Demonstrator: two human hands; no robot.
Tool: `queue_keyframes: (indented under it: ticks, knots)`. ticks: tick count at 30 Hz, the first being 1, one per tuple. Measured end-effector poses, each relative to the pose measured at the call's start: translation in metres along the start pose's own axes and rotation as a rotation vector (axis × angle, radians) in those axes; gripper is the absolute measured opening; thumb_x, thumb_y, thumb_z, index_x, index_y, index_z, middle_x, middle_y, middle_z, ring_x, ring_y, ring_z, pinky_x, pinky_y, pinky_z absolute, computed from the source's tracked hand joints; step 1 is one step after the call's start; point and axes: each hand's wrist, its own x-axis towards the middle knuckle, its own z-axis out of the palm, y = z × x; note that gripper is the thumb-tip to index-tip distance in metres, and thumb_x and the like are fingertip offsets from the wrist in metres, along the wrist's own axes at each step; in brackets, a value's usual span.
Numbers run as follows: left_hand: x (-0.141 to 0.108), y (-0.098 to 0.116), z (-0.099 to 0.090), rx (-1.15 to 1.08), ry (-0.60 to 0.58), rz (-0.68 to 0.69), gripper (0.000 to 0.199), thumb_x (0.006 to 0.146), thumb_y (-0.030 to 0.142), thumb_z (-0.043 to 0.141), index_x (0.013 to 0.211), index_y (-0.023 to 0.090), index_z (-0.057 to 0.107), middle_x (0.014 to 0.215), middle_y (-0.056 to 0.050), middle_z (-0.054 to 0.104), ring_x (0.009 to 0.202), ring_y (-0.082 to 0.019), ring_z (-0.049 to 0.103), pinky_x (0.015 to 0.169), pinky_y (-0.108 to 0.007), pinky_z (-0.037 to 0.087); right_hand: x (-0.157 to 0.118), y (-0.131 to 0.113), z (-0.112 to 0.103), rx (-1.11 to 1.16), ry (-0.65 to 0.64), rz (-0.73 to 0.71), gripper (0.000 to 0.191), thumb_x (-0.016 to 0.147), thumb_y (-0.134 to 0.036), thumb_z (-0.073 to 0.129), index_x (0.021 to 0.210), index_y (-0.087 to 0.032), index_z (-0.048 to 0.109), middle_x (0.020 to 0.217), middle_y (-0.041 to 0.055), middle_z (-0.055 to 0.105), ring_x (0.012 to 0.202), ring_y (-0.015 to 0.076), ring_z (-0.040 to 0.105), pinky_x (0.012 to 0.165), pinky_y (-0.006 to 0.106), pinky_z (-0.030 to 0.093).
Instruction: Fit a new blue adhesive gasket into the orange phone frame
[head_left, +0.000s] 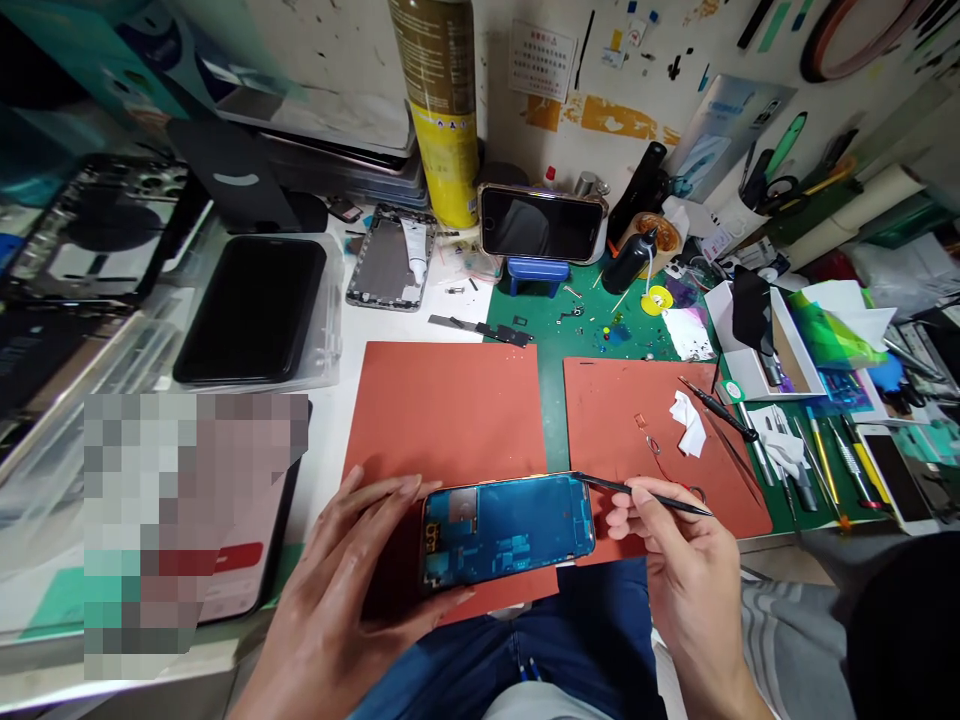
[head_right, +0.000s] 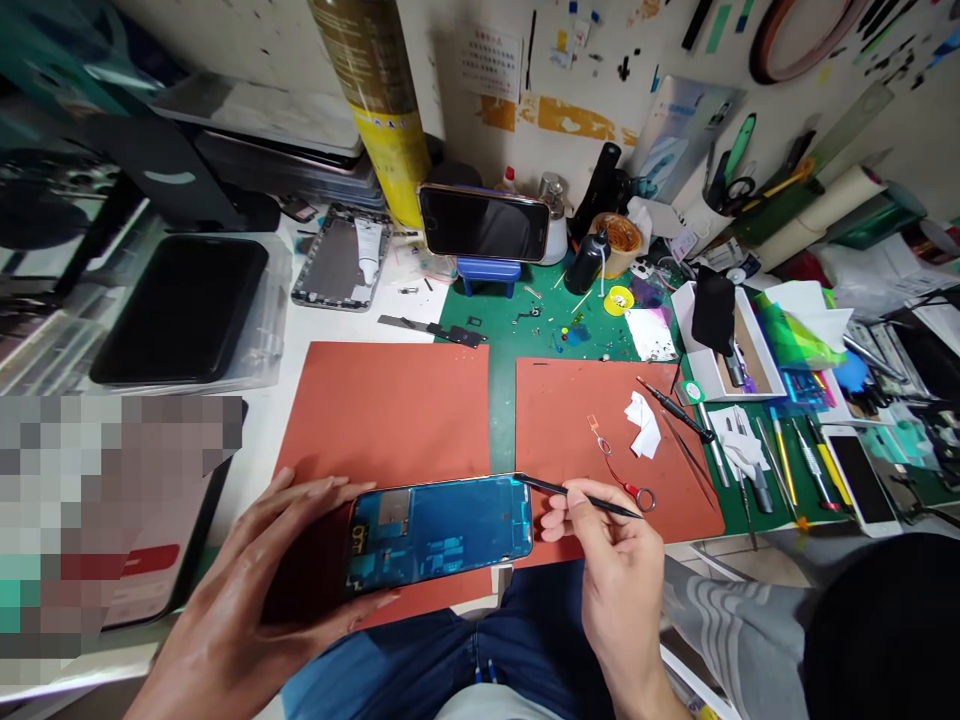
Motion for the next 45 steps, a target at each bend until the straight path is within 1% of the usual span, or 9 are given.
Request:
queue_keyframes:
  ticks: [3,6,10,19,24,32,37,40,45]
  knots:
    - [-0.001,-0.001,0.0,-0.004,0.002,-0.002,0.086,0.096,0.035,0.08,0.17,0.03,0.036,0.143,-0.012,0.066,0.141,-0.037,0.061,0.129,-0.068,0.042,-0.001,-0.005,-0.003,0.027,0.027,-0.006,0.037,0.079,-0.047,0.096,0.096,-0.017,0.082,0.081,0.0096,0.08,0.068,0.0226,0.076,0.063,0.033,0.064]
    - [-0.001,-0.002,0.0,-0.005,0.003,0.003,0.087,0.095,0.034,0.081,0.169,0.03,0.036,0.144,-0.012,0.065,0.142,-0.036,0.06,0.13,-0.066,0.041,-0.003,-0.003,0.0,0.03,0.04,-0.006,0.038,0.08,-0.048,0.095,0.098,-0.017,0.082,0.082,0.0094,0.08,0.068,0.0223,0.077,0.064,0.033,0.065]
    - [0.0,-0.002,0.0,0.013,0.003,0.017,0.084,0.097,0.032,0.08,0.169,0.027,0.038,0.142,-0.012,0.065,0.139,-0.034,0.061,0.131,-0.064,0.04,-0.004,0.003,0.006,0.021,0.011,0.008,0.037,0.083,-0.049,0.093,0.097,-0.016,0.082,0.085,0.0096,0.081,0.069,0.0206,0.076,0.067,0.033,0.067]
    - [0.001,-0.001,0.0,0.004,0.002,0.039,0.086,0.096,0.033,0.081,0.169,0.023,0.037,0.143,-0.014,0.064,0.139,-0.033,0.06,0.133,-0.061,0.038,-0.004,-0.003,0.0,0.066,0.055,-0.02,0.037,0.078,-0.045,0.097,0.097,-0.017,0.082,0.08,0.0088,0.081,0.067,0.0209,0.077,0.064,0.03,0.065]
    - [0.001,0.0,0.0,0.018,-0.001,0.039,0.085,0.096,0.035,0.081,0.168,0.02,0.039,0.143,-0.016,0.063,0.138,-0.034,0.061,0.132,-0.062,0.039,-0.005,-0.001,0.005,0.042,0.025,-0.044,0.036,0.081,-0.047,0.095,0.097,-0.017,0.082,0.082,0.0094,0.081,0.067,0.0205,0.077,0.064,0.031,0.066]
    - [-0.001,0.0,0.0,0.007,0.001,0.025,0.086,0.095,0.031,0.082,0.168,0.021,0.038,0.144,-0.016,0.062,0.142,-0.033,0.058,0.132,-0.062,0.038,-0.007,0.005,0.011,-0.006,-0.052,-0.019,0.034,0.087,-0.049,0.091,0.097,-0.017,0.083,0.086,0.0098,0.082,0.07,0.021,0.077,0.067,0.032,0.067]
    - [0.001,0.0,0.0,-0.012,0.009,0.047,0.09,0.093,0.03,0.085,0.168,0.02,0.036,0.14,-0.013,0.067,0.138,-0.029,0.06,0.135,-0.06,0.034,-0.009,0.007,0.015,-0.034,-0.081,-0.01,0.035,0.089,-0.049,0.089,0.101,-0.017,0.082,0.09,0.0108,0.081,0.073,0.0222,0.077,0.067,0.034,0.067]
    - [0.003,0.002,0.001,-0.012,0.016,0.045,0.086,0.096,0.034,0.082,0.167,0.019,0.037,0.138,-0.013,0.067,0.135,-0.028,0.061,0.136,-0.06,0.032,-0.01,0.009,0.019,-0.033,-0.105,-0.02,0.032,0.09,-0.048,0.088,0.101,-0.018,0.083,0.09,0.0103,0.081,0.073,0.0215,0.077,0.067,0.033,0.067]
    - [0.0,0.002,0.002,0.019,0.015,0.025,0.082,0.096,0.038,0.081,0.164,0.017,0.041,0.14,-0.015,0.064,0.141,-0.031,0.057,0.133,-0.063,0.037,-0.012,0.01,0.027,-0.035,-0.136,-0.031,0.03,0.091,-0.046,0.087,0.102,-0.018,0.083,0.092,0.0106,0.081,0.075,0.0221,0.077,0.069,0.034,0.067]
